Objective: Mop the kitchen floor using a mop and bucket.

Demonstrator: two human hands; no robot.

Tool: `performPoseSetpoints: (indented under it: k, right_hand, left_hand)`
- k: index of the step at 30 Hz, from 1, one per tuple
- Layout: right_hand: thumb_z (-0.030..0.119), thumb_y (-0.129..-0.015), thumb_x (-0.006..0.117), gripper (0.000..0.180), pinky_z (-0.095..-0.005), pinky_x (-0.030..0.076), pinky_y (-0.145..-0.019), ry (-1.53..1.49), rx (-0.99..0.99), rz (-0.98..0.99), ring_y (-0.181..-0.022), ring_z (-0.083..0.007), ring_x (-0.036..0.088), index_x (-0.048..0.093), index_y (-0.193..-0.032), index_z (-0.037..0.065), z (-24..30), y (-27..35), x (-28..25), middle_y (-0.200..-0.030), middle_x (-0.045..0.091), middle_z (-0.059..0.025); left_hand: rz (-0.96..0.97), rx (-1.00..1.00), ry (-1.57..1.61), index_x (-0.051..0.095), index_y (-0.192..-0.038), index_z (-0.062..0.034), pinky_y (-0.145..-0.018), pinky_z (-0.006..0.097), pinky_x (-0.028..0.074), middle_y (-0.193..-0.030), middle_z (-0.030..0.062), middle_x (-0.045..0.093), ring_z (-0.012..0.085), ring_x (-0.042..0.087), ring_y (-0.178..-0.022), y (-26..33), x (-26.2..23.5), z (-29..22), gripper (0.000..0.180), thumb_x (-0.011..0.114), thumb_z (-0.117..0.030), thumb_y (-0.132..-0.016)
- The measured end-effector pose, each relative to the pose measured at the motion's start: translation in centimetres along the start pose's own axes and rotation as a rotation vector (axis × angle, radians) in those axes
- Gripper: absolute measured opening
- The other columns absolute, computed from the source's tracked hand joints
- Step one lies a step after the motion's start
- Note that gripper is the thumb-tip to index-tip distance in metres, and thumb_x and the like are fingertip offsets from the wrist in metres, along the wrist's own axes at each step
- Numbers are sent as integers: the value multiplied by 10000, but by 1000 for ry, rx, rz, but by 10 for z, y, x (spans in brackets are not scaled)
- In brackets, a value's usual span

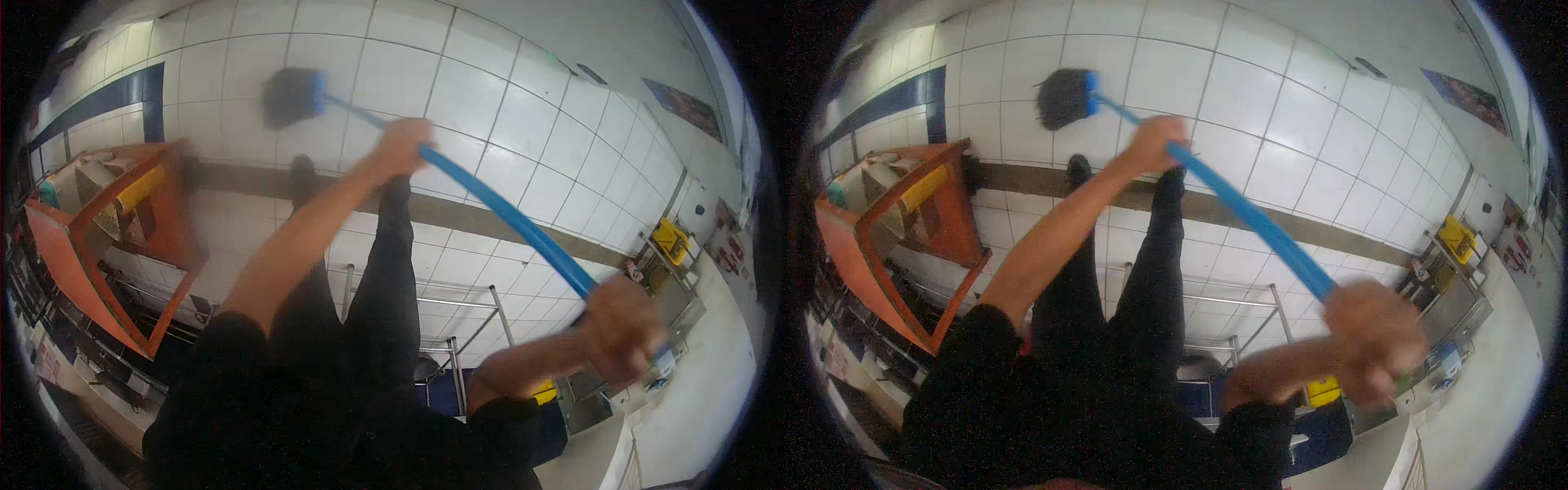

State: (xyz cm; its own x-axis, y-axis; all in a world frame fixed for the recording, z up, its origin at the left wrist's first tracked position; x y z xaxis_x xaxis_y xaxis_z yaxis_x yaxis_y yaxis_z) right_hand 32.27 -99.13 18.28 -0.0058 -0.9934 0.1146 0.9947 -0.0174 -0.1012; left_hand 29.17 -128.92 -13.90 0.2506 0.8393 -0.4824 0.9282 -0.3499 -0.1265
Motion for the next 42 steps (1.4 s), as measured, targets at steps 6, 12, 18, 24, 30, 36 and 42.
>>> performPoseSetpoints:
  k: [6, 12, 18, 24, 30, 36, 42]
  right_hand:
    - [232, -700, 646, 184, -266, 387, -484, 326, -274, 72, -560, -141, 514, 505, -614, 152, 106, -18, -48, -620, 502, 40]
    - [174, -738, 583, 247, -276, 386, -456, 531, -51, 403, -483, -161, 497, 450, -538, 115, 94, -33, 9, -530, 494, 10]
    - [168, -766, 551, 295, -305, 415, -467, 396, 109, 688, -453, -176, 504, 433, -512, 74, 83, -35, 58, -507, 495, -16]
    - [171, -772, 570, 308, -305, 409, -432, 16, -88, 739, -434, -184, 511, 444, -507, 79, 84, -24, 109, -486, 490, -23]
    - [175, -779, 589, 321, -305, 402, -398, -335, -144, 873, -415, -193, 517, 456, -502, 83, 55, -19, 191, -465, 485, -31]
    - [178, -786, 609, 334, -306, 395, -363, -540, -88, 1027, -396, -201, 524, 468, -497, 88, 15, 6, 290, -443, 480, -39]
    - [214, -792, 629, 373, -321, 262, -412, -536, 112, 733, -414, -182, 400, 413, -502, 127, -109, 114, 360, -467, 425, -30]
  left_hand:
    - [251, 101, 214, 546, -517, -113, -583, 448, 430, -646, 77, 522, 288, 561, -643, -125, 169, -140, 210, 635, -235, -662]
    - [216, 236, 477, 564, -519, -95, -545, 383, 439, -634, 68, 515, 262, 563, -606, -162, 232, -168, 169, 660, -187, -623]
    - [99, 386, 553, 525, -495, -64, -533, 394, 426, -637, 92, 535, 280, 565, -615, -134, 201, -135, 205, 654, -162, -620]
    - [176, 39, 500, 576, -542, -43, -590, 392, 450, -680, 124, 551, 298, 582, -678, -66, 88, -146, 128, 659, -113, -611]
    - [90, -174, 301, 592, -567, -63, -606, 395, 452, -735, 122, 555, 287, 586, -717, 47, -44, -89, 95, 662, -109, -613]
    - [-161, -161, 244, 548, -602, -70, -586, 384, 427, -707, 87, 513, 278, 545, -666, 170, -164, -24, 173, 698, -145, -642]
    - [-232, -205, -253, 526, -677, -32, -592, 379, 432, -729, 109, 517, 289, 541, -689, 317, -233, 74, 173, 689, -86, -704]
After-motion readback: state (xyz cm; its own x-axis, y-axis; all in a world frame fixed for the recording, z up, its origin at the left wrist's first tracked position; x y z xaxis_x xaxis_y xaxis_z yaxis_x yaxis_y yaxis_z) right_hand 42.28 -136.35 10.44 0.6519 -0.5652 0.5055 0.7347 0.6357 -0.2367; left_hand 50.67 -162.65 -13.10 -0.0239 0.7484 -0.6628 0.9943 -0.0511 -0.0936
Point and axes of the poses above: each hand's wrist, its own y-axis away from the middle knuckle, its own x-axis out of the palm, z = x × y, the point moved 1 cm from there along -y, towards the middle knuckle
